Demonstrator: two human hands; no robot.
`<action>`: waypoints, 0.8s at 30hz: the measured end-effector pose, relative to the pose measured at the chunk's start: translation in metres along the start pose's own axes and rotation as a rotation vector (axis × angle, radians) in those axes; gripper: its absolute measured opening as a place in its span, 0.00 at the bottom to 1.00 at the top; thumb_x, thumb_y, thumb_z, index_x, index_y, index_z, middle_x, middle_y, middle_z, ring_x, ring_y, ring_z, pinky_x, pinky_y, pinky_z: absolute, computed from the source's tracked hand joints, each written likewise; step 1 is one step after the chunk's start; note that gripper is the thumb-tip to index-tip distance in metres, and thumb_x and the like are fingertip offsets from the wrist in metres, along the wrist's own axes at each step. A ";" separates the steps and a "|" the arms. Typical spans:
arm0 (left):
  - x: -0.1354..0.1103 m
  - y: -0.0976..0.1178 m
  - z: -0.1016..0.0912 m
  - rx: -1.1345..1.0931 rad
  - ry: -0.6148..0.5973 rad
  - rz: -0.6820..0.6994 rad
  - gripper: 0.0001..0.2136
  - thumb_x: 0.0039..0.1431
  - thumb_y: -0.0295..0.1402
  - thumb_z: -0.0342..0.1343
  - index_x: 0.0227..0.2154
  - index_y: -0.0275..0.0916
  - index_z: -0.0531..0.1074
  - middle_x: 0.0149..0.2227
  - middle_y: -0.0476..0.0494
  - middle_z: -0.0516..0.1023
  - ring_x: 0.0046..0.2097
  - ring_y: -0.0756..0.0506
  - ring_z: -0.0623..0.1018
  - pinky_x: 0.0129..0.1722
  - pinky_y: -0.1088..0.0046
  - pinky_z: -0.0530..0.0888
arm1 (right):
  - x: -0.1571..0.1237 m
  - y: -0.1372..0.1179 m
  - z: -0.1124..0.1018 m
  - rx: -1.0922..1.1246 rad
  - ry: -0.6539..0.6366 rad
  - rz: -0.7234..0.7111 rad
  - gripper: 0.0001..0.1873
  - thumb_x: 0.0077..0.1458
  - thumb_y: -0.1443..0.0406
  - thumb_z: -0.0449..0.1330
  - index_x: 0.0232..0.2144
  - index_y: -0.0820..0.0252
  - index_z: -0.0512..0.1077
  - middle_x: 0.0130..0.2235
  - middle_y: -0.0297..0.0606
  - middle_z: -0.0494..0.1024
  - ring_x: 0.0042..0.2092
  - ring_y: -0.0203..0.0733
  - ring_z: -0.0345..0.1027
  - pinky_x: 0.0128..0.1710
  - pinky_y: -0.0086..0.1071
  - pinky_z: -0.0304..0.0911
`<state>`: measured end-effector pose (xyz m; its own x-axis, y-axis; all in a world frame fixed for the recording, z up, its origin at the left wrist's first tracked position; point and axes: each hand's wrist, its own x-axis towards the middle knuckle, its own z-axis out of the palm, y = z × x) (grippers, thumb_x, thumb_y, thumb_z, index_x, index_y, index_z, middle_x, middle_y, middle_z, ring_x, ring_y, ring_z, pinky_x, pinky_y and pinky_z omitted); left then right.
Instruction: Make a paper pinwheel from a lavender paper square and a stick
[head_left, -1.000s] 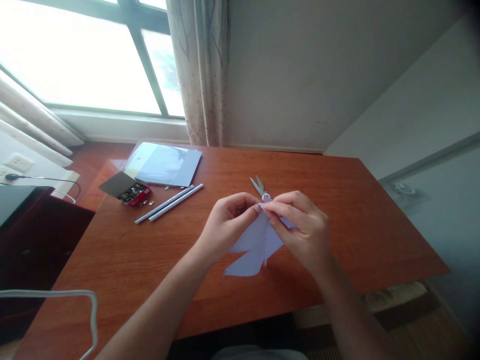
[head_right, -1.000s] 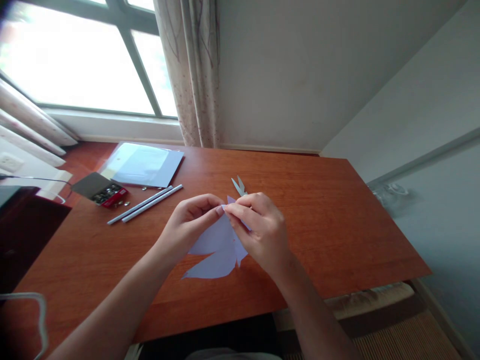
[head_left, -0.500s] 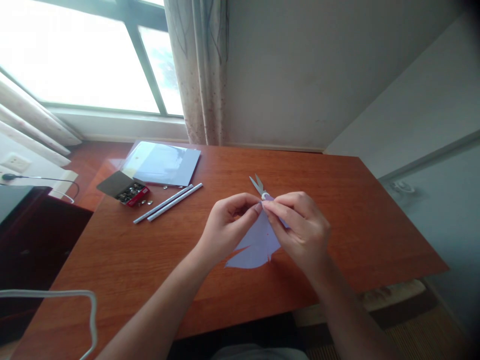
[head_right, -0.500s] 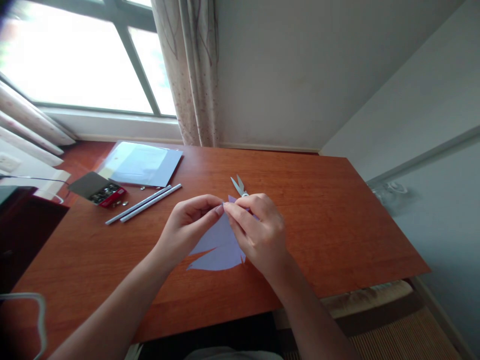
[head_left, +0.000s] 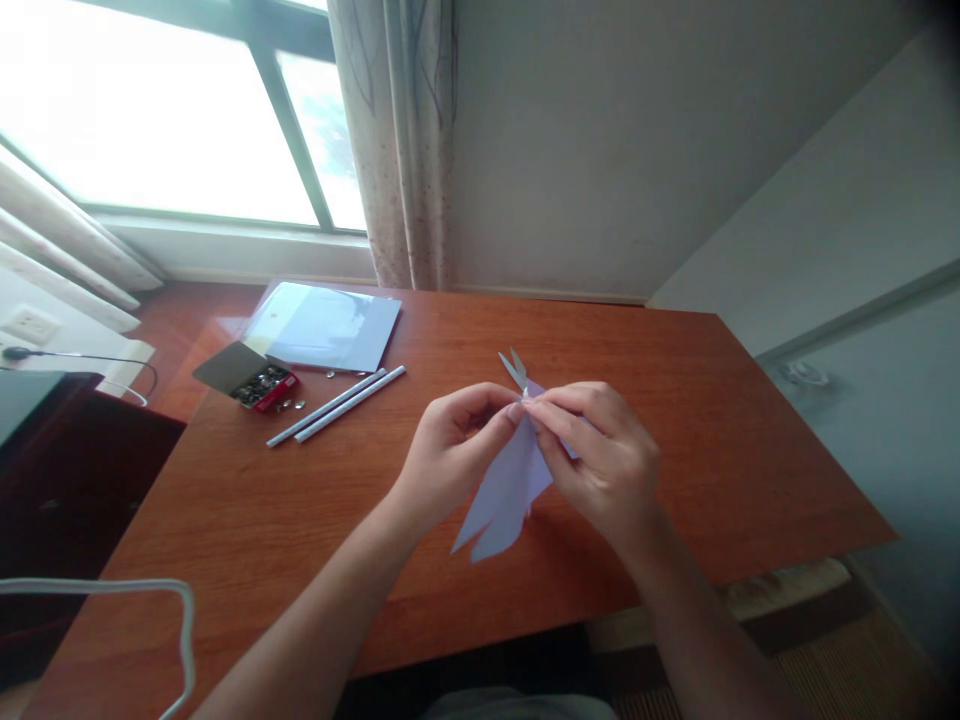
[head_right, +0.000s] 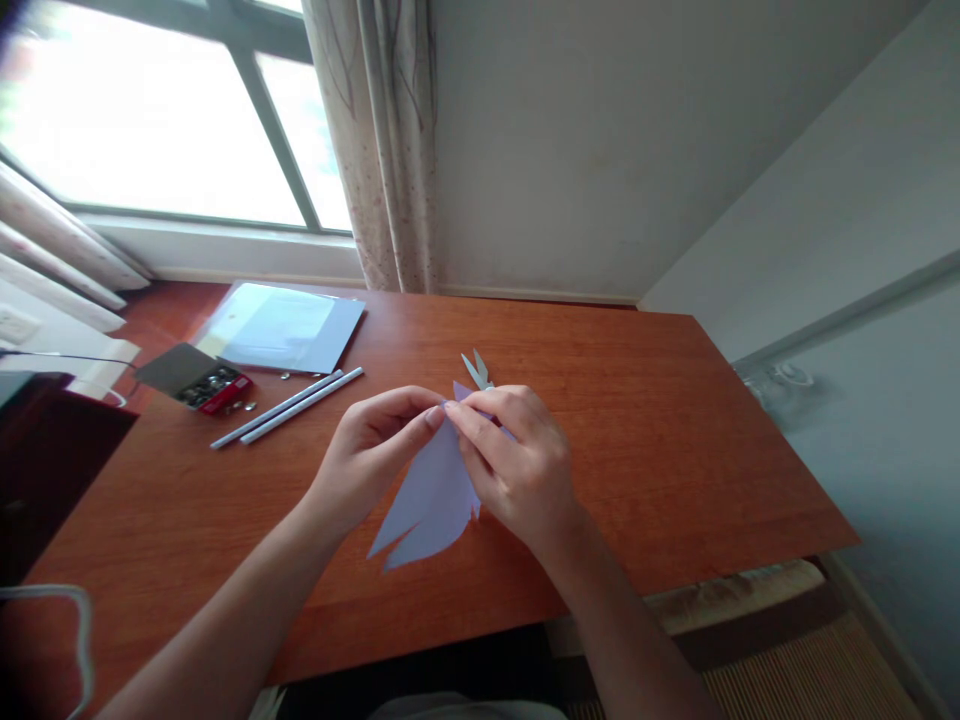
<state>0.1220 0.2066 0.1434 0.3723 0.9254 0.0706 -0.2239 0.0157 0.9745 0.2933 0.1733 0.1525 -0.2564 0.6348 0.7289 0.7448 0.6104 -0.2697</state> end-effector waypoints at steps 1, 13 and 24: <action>0.000 0.000 0.000 -0.001 0.004 0.002 0.10 0.59 0.38 0.64 0.33 0.33 0.79 0.32 0.43 0.80 0.33 0.48 0.74 0.32 0.76 0.70 | 0.000 -0.001 0.000 0.008 -0.001 0.010 0.17 0.60 0.74 0.61 0.47 0.51 0.78 0.40 0.40 0.82 0.43 0.46 0.75 0.44 0.42 0.73; 0.001 0.000 0.001 -0.025 0.009 -0.016 0.09 0.59 0.36 0.64 0.31 0.33 0.78 0.29 0.45 0.78 0.31 0.50 0.72 0.30 0.77 0.68 | 0.015 -0.010 -0.006 0.241 -0.066 0.405 0.06 0.60 0.70 0.61 0.34 0.55 0.76 0.34 0.35 0.80 0.34 0.39 0.72 0.33 0.34 0.67; 0.003 0.001 0.000 -0.133 0.021 -0.033 0.10 0.54 0.35 0.69 0.28 0.33 0.77 0.28 0.47 0.77 0.30 0.51 0.72 0.30 0.78 0.68 | 0.016 -0.012 -0.006 0.345 -0.148 0.505 0.05 0.58 0.70 0.61 0.30 0.57 0.72 0.29 0.31 0.73 0.31 0.37 0.66 0.30 0.31 0.60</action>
<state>0.1233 0.2095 0.1447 0.3632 0.9311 0.0329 -0.3293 0.0953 0.9394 0.2837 0.1729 0.1711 -0.0260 0.9285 0.3705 0.5611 0.3203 -0.7633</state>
